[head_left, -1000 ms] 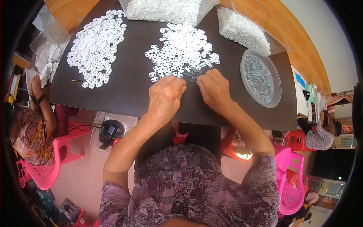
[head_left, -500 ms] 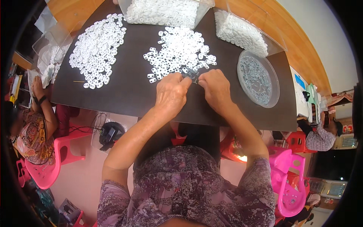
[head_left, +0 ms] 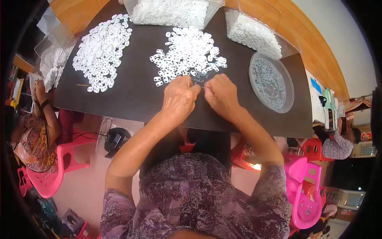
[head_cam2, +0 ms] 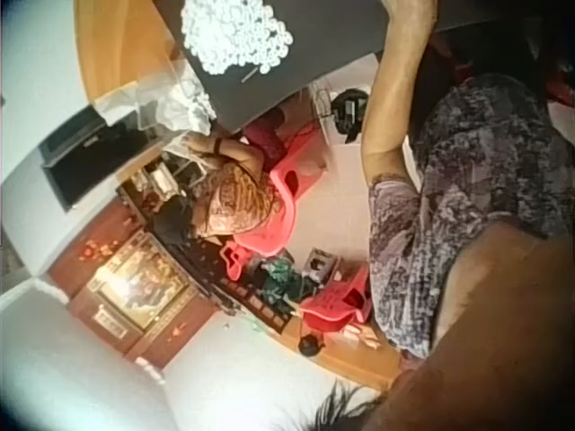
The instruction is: Sorting and inspecting small white plastic components on a table.
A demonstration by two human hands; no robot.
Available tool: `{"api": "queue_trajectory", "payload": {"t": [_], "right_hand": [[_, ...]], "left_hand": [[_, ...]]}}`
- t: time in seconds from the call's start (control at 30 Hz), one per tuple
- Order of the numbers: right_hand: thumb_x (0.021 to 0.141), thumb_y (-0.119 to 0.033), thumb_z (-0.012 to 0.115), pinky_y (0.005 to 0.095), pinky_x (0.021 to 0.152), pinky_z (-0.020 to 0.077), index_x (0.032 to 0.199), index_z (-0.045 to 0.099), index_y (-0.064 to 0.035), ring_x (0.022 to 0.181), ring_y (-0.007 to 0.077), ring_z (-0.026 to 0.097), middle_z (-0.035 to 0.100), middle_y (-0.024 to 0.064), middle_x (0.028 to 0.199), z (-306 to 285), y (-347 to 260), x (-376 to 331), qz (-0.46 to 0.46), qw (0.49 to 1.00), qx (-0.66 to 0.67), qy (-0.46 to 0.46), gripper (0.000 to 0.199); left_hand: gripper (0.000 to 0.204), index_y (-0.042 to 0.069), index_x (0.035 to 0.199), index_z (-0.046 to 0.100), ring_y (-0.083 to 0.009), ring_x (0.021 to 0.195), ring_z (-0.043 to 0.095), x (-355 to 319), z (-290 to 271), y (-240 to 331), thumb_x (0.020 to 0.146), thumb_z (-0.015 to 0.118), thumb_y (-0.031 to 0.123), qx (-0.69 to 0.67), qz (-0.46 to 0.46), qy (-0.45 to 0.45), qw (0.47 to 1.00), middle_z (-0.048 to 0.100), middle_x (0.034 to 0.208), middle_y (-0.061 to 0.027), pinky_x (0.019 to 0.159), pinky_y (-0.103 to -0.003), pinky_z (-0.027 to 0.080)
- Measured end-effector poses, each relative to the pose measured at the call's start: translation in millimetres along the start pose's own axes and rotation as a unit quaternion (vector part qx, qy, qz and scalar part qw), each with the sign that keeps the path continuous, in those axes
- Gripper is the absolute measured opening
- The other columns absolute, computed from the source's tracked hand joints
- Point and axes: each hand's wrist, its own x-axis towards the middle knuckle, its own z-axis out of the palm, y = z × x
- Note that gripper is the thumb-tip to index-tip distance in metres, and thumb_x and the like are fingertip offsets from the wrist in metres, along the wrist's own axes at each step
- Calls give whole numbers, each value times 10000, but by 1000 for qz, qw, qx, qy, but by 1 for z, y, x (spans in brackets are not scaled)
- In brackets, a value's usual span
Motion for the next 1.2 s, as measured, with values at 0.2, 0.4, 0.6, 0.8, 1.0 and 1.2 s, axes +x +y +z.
{"api": "queue_trajectory", "payload": {"t": [0.2,0.4,0.6,0.8,1.0,1.2], "right_hand": [[713,-16,658,303,517,410,745,578,-58,562,178,502,517,56,657,-12,4,-6,100,992,77,-21,95],[761,-76,667,237,554,427,792,619,-15,598,84,522,585,26,699,-20,-11,-1,304,906,284,-78,83],[814,-94,655,195,619,427,888,652,5,699,34,521,622,-15,787,-29,-19,8,390,823,402,-98,123],[811,-96,657,187,645,430,887,656,1,711,32,530,627,-14,796,-27,-23,6,386,827,399,-90,122],[801,-59,660,176,633,435,856,640,-6,708,26,535,612,-23,774,-28,-20,3,366,853,366,-70,79],[815,-60,642,182,608,429,879,621,-7,674,31,521,596,-17,761,-25,2,-1,327,900,285,-44,86]], "left_hand": [[157,68,830,669,-255,672,571,-2,0,-2,685,657,11,-22,-14,20,999,538,702,-76,557,-362,449],[192,56,833,633,-247,657,572,5,-2,4,665,697,-11,-91,-9,55,994,538,687,-76,552,-351,447],[145,44,779,590,-254,649,572,8,-4,6,686,688,-8,-102,-23,72,992,539,688,-85,558,-350,450],[55,22,770,597,-181,617,560,5,-3,11,756,647,38,-268,-197,36,942,568,674,-60,569,-308,440],[99,14,745,610,-171,606,565,9,-7,7,778,627,106,-358,-337,-7,871,590,664,-77,578,-321,447],[171,44,695,566,-283,624,568,10,3,3,684,725,105,38,-10,21,999,528,651,-99,555,-394,445]]}}
